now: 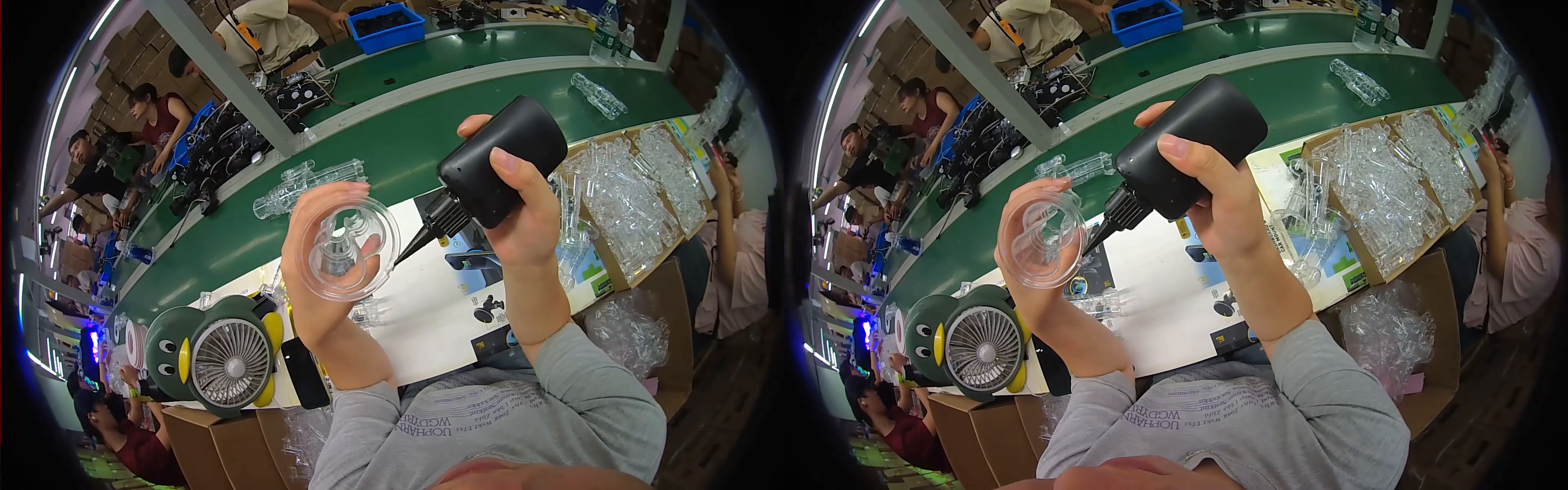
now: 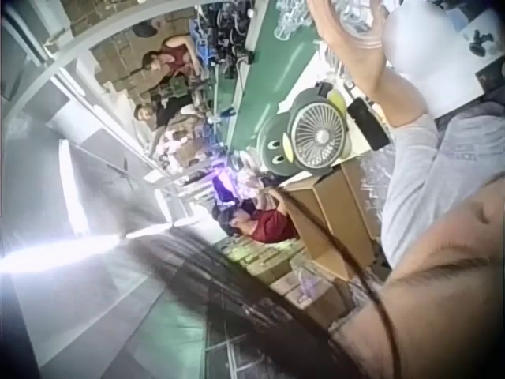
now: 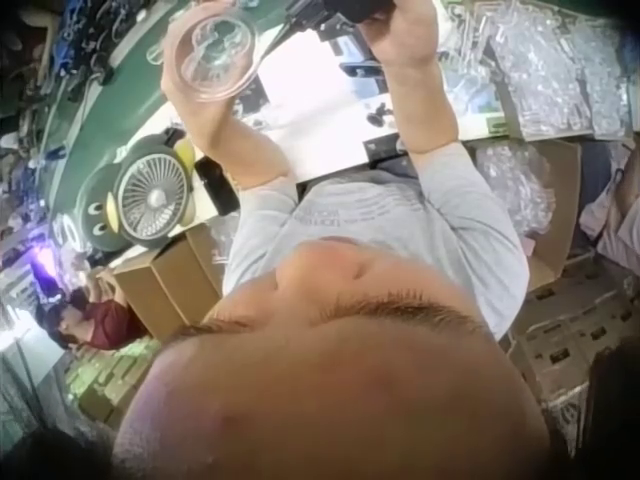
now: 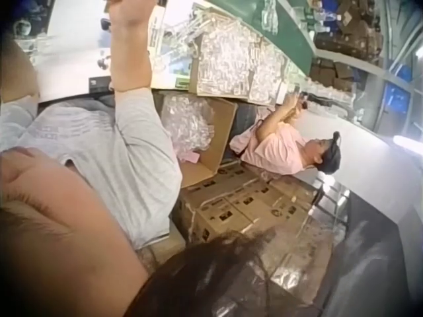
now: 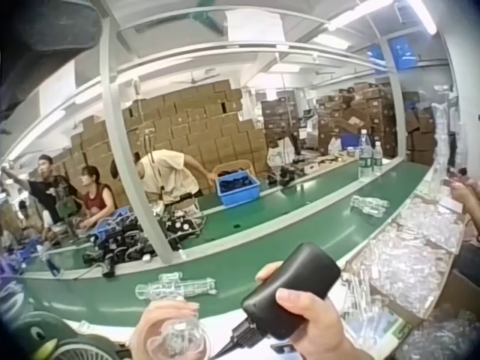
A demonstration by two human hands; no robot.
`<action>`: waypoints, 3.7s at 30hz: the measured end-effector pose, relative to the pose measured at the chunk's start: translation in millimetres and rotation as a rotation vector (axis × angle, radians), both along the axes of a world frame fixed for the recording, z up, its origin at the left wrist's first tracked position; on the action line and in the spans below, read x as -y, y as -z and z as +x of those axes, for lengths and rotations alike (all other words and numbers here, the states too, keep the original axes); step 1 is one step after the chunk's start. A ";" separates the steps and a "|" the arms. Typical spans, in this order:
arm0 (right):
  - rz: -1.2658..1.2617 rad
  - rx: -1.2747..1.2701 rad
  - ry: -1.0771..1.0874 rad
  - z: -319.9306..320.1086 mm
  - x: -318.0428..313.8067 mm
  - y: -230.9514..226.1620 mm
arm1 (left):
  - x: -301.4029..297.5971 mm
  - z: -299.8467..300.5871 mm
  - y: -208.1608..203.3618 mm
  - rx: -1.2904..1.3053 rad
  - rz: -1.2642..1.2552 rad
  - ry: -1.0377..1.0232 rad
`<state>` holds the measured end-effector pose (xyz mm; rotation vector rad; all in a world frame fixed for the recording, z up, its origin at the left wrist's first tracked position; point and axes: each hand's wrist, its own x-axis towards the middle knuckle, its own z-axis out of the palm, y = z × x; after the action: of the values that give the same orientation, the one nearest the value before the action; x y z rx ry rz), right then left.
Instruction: Assemble clear plastic components by applying liquid from a squeeze bottle and joining pieces on a production line.
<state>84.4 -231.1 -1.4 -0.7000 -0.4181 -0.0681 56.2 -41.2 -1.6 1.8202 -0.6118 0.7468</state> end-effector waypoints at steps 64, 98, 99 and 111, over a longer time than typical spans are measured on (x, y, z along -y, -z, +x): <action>0.020 0.027 0.120 -0.7 10.8 -2.4 | 1.2 -9.5 -1.2 -0.050 0.042 -0.001; 0.021 0.013 0.148 -2.6 14.5 -6.9 | -4.5 -1.4 6.8 0.048 -0.153 0.132; 0.016 0.012 0.147 -2.8 14.5 -7.2 | -4.7 -2.0 6.3 0.049 -0.152 0.130; 0.003 0.004 0.104 -2.0 14.8 -6.3 | -14.7 -4.2 4.2 0.124 -0.034 -0.017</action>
<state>82.4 -245.9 4.9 -0.7188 -0.3851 -0.1683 52.1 -26.5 -5.8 1.7596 -0.6608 0.8809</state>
